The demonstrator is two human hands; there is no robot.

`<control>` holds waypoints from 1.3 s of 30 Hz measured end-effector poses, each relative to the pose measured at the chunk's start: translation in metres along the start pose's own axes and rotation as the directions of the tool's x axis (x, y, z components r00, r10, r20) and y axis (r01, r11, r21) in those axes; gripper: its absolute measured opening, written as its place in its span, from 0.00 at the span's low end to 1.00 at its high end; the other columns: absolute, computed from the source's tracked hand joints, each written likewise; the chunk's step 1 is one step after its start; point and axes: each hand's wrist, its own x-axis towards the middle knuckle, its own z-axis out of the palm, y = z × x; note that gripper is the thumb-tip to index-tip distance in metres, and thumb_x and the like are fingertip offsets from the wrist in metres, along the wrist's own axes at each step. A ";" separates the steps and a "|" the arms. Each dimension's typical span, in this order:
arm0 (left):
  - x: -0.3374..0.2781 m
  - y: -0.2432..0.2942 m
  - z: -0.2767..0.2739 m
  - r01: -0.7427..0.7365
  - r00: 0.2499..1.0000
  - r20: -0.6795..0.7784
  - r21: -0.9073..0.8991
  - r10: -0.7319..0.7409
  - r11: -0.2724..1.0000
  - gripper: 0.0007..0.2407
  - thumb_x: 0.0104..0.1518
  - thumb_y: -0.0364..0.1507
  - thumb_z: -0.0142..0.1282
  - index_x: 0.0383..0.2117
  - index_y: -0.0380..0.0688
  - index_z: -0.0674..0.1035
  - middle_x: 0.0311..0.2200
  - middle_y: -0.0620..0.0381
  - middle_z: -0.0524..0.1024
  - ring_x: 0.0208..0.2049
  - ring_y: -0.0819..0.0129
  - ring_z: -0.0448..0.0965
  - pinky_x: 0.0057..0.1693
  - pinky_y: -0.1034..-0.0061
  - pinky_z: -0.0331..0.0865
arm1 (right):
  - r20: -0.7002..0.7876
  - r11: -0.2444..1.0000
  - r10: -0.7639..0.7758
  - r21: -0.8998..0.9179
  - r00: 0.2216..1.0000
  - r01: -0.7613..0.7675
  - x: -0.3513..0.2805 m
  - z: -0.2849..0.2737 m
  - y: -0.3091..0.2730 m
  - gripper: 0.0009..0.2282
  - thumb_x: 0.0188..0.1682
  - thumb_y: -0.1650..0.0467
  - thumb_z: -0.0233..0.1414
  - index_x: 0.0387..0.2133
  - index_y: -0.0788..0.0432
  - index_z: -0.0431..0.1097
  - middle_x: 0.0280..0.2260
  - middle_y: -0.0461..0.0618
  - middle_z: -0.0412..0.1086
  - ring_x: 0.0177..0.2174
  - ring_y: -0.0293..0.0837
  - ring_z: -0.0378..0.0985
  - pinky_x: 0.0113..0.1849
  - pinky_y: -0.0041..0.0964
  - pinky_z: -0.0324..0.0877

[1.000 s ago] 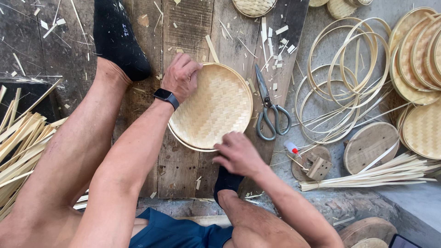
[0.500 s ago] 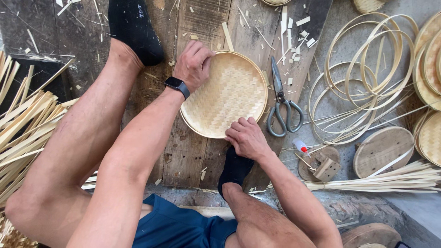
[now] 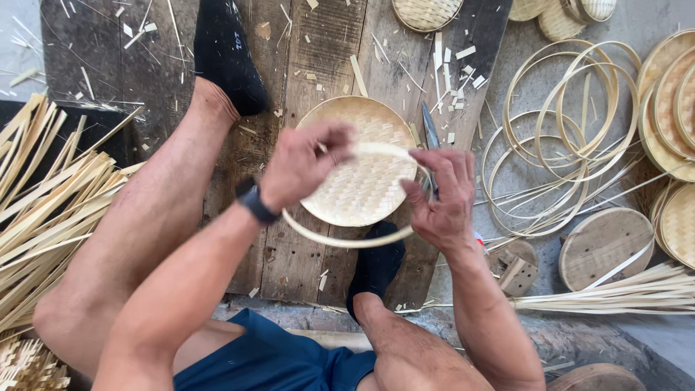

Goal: The person fits a bamboo ring around the edge of a woven tray, applying glue from a small bottle and securing the components by hand and with scissors.

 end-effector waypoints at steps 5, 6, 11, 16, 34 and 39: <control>-0.063 0.071 0.015 0.275 0.955 0.171 -0.187 -0.244 0.943 0.12 0.52 0.25 0.68 0.42 0.42 0.84 0.33 0.54 0.85 0.31 0.75 0.82 0.40 0.79 0.77 | 0.415 0.959 -0.007 0.262 0.910 -0.112 0.005 -0.039 -0.034 0.09 0.49 0.69 0.60 0.40 0.60 0.79 0.26 0.50 0.75 0.29 0.44 0.75 0.35 0.39 0.67; -0.068 0.077 0.015 0.378 0.919 0.218 -0.241 -0.330 0.894 0.12 0.50 0.25 0.68 0.41 0.42 0.84 0.31 0.54 0.84 0.29 0.76 0.81 0.38 0.79 0.77 | 0.466 0.935 0.024 0.302 0.885 -0.184 0.003 -0.041 -0.037 0.09 0.49 0.70 0.59 0.41 0.60 0.78 0.26 0.50 0.76 0.28 0.44 0.76 0.33 0.38 0.68; -0.084 0.087 0.024 0.245 0.956 0.185 -0.070 -0.228 0.967 0.06 0.49 0.26 0.68 0.30 0.38 0.85 0.24 0.55 0.84 0.25 0.78 0.83 0.34 0.80 0.76 | 0.590 0.875 0.054 0.361 0.806 -0.323 -0.025 -0.050 -0.038 0.10 0.48 0.75 0.57 0.43 0.60 0.77 0.30 0.52 0.78 0.28 0.44 0.80 0.31 0.37 0.72; -0.084 0.085 0.034 0.121 0.964 0.240 0.000 -0.118 0.993 0.05 0.51 0.26 0.68 0.28 0.37 0.85 0.19 0.54 0.81 0.17 0.72 0.76 0.26 0.74 0.66 | 0.675 0.889 0.042 0.311 0.736 -0.336 -0.023 -0.060 -0.030 0.11 0.47 0.75 0.57 0.44 0.58 0.78 0.24 0.53 0.74 0.23 0.46 0.77 0.27 0.40 0.69; -0.068 0.077 0.036 -0.127 0.977 0.164 -0.053 0.134 0.990 0.05 0.52 0.26 0.68 0.31 0.39 0.85 0.20 0.57 0.79 0.19 0.78 0.76 0.28 0.79 0.67 | 0.438 0.901 0.217 0.255 0.872 -0.352 -0.039 -0.062 -0.047 0.12 0.48 0.73 0.58 0.45 0.57 0.78 0.27 0.55 0.76 0.26 0.46 0.79 0.30 0.39 0.73; -0.070 0.074 0.033 -0.088 0.953 0.283 -0.083 0.108 0.993 0.04 0.51 0.25 0.68 0.30 0.39 0.86 0.19 0.56 0.81 0.17 0.76 0.76 0.26 0.79 0.66 | 0.613 0.841 0.084 0.379 0.785 -0.386 -0.035 -0.062 -0.040 0.12 0.49 0.74 0.57 0.46 0.59 0.77 0.28 0.55 0.77 0.27 0.44 0.80 0.31 0.38 0.73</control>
